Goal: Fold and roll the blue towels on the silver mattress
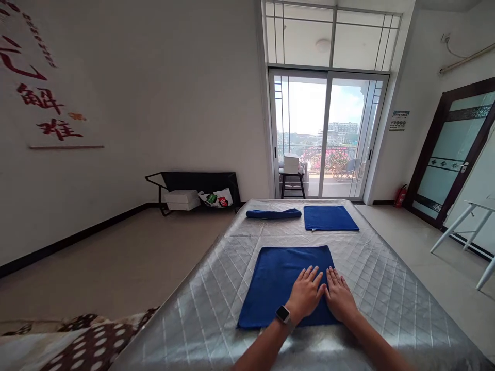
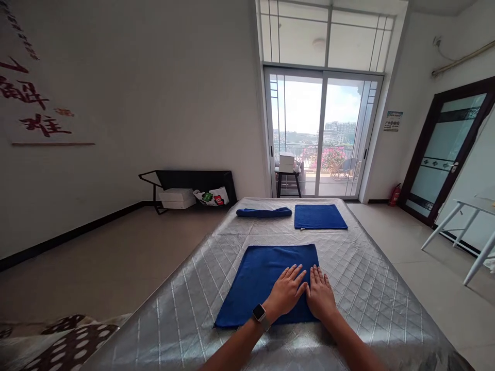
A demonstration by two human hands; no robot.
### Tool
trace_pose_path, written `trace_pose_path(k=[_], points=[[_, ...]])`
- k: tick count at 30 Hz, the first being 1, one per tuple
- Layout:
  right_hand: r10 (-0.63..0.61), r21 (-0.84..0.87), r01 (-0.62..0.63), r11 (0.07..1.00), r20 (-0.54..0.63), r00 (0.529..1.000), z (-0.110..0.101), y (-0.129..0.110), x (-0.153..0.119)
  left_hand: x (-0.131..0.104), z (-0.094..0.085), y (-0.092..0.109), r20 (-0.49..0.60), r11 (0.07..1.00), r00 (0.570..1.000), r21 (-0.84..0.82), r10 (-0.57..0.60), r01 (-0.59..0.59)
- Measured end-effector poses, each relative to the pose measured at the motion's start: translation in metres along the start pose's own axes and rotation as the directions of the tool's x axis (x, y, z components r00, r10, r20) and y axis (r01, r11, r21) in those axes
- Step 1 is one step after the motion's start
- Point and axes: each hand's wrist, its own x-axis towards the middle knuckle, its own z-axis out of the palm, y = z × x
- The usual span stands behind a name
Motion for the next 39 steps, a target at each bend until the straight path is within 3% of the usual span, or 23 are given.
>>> trace_pose_path(k=[3, 6, 11, 15, 21, 24, 27, 29, 33, 36, 39], points=[[0.011, -0.012, -0.011, 1.000, 0.007, 1.000, -0.001, -0.001, 0.001, 0.000, 0.015, -0.015, 0.030, 1.000, 1.000, 0.030, 0.000, -0.001], [0.012, 0.002, -0.012, 1.000, -0.016, 1.000, 0.000, -0.001, 0.002, -0.024, 0.013, -0.057, 0.048, 0.989, 0.990, 0.083, -0.130, 0.125], [0.015, -0.006, -0.015, 1.000, -0.003, 1.000, 0.003, 0.001, 0.002, -0.076, 0.004, -0.136, 0.021, 0.888, 0.902, 0.187, -0.431, 0.420], [0.032, -0.039, -0.030, 0.999, 0.050, 0.998, -0.008, -0.003, 0.016, -0.095, 0.009, -0.160, -0.015, 0.855, 0.877, 0.217, -0.480, 0.472], [0.023, -0.001, -0.023, 1.000, -0.021, 1.000, -0.036, -0.017, 0.072, -0.093, 0.008, -0.154, -0.006, 0.847, 0.877, 0.257, -0.481, 0.466], [0.053, 0.018, -0.052, 0.998, -0.030, 0.998, -0.032, -0.012, 0.093, -0.093, -0.001, -0.156, 0.048, 0.830, 0.862, 0.299, -0.505, 0.470], [0.081, 0.033, -0.080, 0.996, -0.029, 0.996, -0.019, -0.005, 0.103, -0.081, -0.012, -0.153, 0.016, 0.797, 0.840, 0.325, -0.542, 0.509], [0.083, 0.031, -0.082, 0.996, -0.032, 0.996, -0.011, -0.002, 0.106, -0.060, -0.015, -0.138, -0.016, 0.826, 0.871, 0.309, -0.491, 0.471], [0.078, 0.024, -0.077, 0.997, -0.046, 0.996, -0.005, 0.000, 0.107, 0.010, 0.001, -0.080, 0.067, 0.969, 0.980, 0.176, -0.189, 0.175], [0.050, 0.020, -0.049, 0.999, -0.046, 0.998, -0.004, 0.003, 0.107, 0.056, 0.026, -0.043, 0.081, 0.996, 0.996, 0.080, -0.049, 0.042], [0.045, 0.017, -0.044, 0.999, -0.039, 0.998, -0.004, 0.003, 0.107, 0.076, 0.044, -0.038, 0.116, 0.995, 0.989, 0.038, -0.091, 0.087]])
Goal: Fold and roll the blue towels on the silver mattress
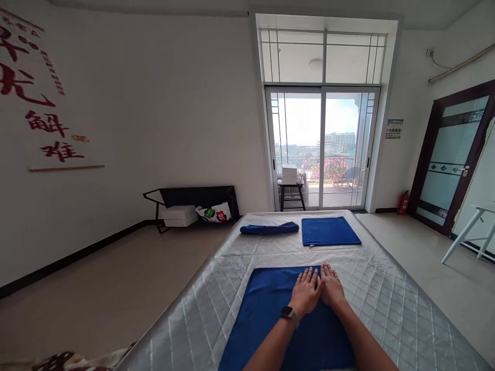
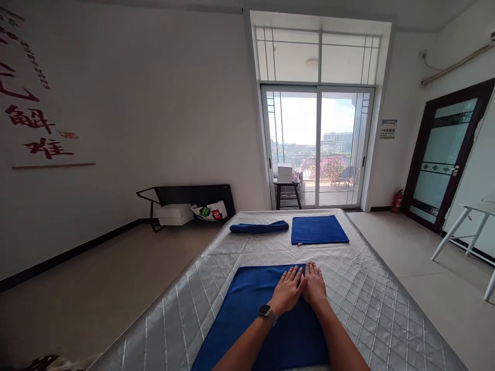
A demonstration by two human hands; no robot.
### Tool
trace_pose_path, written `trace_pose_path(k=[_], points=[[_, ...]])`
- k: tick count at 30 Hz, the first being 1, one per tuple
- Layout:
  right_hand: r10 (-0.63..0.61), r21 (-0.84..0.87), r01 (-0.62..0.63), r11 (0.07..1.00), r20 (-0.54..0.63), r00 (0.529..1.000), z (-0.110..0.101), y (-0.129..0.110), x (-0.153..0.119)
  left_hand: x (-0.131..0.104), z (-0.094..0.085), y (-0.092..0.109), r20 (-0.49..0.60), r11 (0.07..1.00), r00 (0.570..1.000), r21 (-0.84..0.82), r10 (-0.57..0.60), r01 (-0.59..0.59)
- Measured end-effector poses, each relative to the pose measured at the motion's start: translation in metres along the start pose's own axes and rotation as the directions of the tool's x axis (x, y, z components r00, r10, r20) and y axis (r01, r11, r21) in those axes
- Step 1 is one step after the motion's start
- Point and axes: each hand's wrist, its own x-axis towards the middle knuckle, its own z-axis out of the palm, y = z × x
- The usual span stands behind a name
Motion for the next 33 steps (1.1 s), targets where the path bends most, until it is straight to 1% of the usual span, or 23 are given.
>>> trace_pose_path(k=[1, 3, 4, 6, 8, 10, 11, 13, 15, 17, 20, 23, 25, 27, 28, 29, 30, 31, 32, 33], points=[[0.007, 0.004, -0.007, 1.000, 0.000, 1.000, 0.000, -0.001, 0.000, 0.001, 0.002, -0.006, 0.013, 1.000, 1.000, -0.004, -0.025, 0.025], [0.022, 0.015, -0.022, 1.000, -0.002, 1.000, -0.002, -0.003, -0.001, -0.006, 0.001, -0.031, 0.029, 0.997, 0.997, 0.012, -0.072, 0.072], [0.028, 0.020, -0.028, 0.999, -0.002, 1.000, -0.004, -0.004, -0.002, -0.013, -0.002, -0.048, 0.031, 0.994, 0.994, 0.029, -0.102, 0.101], [0.036, 0.024, -0.036, 0.999, 0.000, 0.999, -0.006, -0.007, -0.003, -0.030, -0.011, -0.089, 0.020, 0.979, 0.981, 0.072, -0.191, 0.189], [0.037, 0.029, -0.037, 0.999, 0.001, 0.999, -0.007, -0.007, -0.004, -0.048, -0.019, -0.131, 0.003, 0.949, 0.954, 0.109, -0.299, 0.297], [0.036, 0.041, -0.036, 0.998, 0.003, 0.999, -0.006, -0.007, -0.003, -0.064, -0.023, -0.166, -0.004, 0.922, 0.930, 0.128, -0.367, 0.365], [0.035, 0.049, -0.035, 0.998, -0.001, 0.999, -0.005, -0.006, -0.003, -0.069, -0.022, -0.179, -0.008, 0.913, 0.921, 0.132, -0.389, 0.386], [0.026, 0.059, -0.025, 0.998, -0.020, 0.999, -0.002, -0.004, -0.002, -0.075, -0.019, -0.196, -0.023, 0.901, 0.910, 0.132, -0.414, 0.413], [0.009, 0.061, -0.006, 0.998, -0.055, 0.998, 0.000, -0.002, -0.001, -0.076, -0.013, -0.202, -0.050, 0.900, 0.909, 0.130, -0.414, 0.417], [-0.011, 0.063, 0.016, 0.998, -0.074, 0.997, 0.000, 0.000, -0.001, -0.075, -0.009, -0.202, -0.075, 0.909, 0.918, 0.130, -0.390, 0.397], [-0.021, 0.070, 0.023, 0.997, -0.040, 0.999, -0.002, 0.000, -0.003, -0.075, -0.007, -0.204, -0.090, 0.930, 0.939, 0.135, -0.332, 0.342], [-0.010, 0.066, 0.010, 0.998, 0.002, 1.000, -0.004, -0.001, -0.005, -0.078, -0.009, -0.211, -0.085, 0.943, 0.953, 0.141, -0.292, 0.301], [-0.003, 0.066, 0.003, 0.998, 0.001, 1.000, -0.005, -0.002, -0.006, -0.078, -0.014, -0.214, -0.084, 0.933, 0.944, 0.146, -0.319, 0.328], [-0.001, 0.071, 0.002, 0.997, -0.007, 1.000, -0.004, -0.003, -0.006, -0.075, -0.019, -0.211, -0.104, 0.906, 0.918, 0.150, -0.384, 0.396], [-0.001, 0.073, 0.002, 0.997, -0.010, 1.000, -0.004, -0.003, -0.005, -0.071, -0.022, -0.205, -0.122, 0.894, 0.906, 0.152, -0.405, 0.421], [-0.001, 0.074, 0.002, 0.997, -0.012, 1.000, -0.003, -0.003, -0.005, -0.067, -0.024, -0.196, -0.141, 0.894, 0.904, 0.152, -0.403, 0.422], [-0.001, 0.074, 0.002, 0.997, -0.013, 1.000, -0.003, -0.003, -0.005, -0.061, -0.025, -0.183, -0.153, 0.910, 0.919, 0.150, -0.364, 0.386], [0.000, 0.073, 0.001, 0.997, -0.013, 1.000, -0.002, -0.003, -0.004, -0.054, -0.024, -0.168, -0.154, 0.942, 0.947, 0.144, -0.281, 0.303], [0.003, 0.071, -0.001, 0.997, -0.015, 1.000, -0.002, -0.003, -0.004, -0.046, -0.022, -0.152, -0.145, 0.972, 0.974, 0.136, -0.174, 0.193], [0.004, 0.067, -0.003, 0.998, -0.016, 1.000, -0.002, -0.002, -0.004, -0.039, -0.018, -0.135, -0.122, 0.992, 0.992, 0.118, -0.037, 0.051]])
